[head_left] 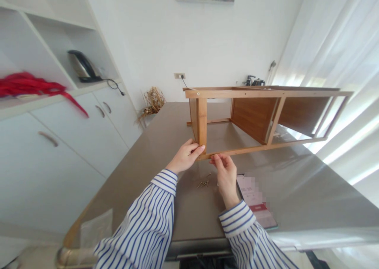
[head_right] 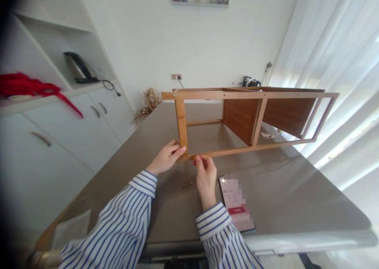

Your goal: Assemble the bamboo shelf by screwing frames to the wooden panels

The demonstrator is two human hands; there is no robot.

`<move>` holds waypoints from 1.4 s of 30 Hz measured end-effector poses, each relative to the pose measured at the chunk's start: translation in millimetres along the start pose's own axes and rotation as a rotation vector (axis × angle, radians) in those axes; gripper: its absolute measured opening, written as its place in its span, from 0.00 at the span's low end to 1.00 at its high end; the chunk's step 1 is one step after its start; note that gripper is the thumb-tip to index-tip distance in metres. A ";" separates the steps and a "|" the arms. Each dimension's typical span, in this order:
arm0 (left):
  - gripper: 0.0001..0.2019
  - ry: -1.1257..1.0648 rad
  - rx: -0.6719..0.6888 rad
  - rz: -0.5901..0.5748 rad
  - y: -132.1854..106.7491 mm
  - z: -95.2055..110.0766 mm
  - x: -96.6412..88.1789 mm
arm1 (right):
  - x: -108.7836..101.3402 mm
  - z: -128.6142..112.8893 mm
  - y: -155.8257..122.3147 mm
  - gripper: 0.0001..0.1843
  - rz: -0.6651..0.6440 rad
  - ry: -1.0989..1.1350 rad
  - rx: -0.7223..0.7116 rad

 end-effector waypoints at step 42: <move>0.09 -0.108 0.060 -0.011 -15.4 17.1 -6.0 | -2.4 -18.1 3.1 0.12 0.193 0.417 -0.032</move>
Point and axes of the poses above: each hand's wrist, its own y-axis towards the middle knuckle, its own x-axis out of the palm, z = x × y, the point moved 4 cm from there along y, towards the middle knuckle, and after that the axes turned 3 degrees about -z, right-handed, at the moved point
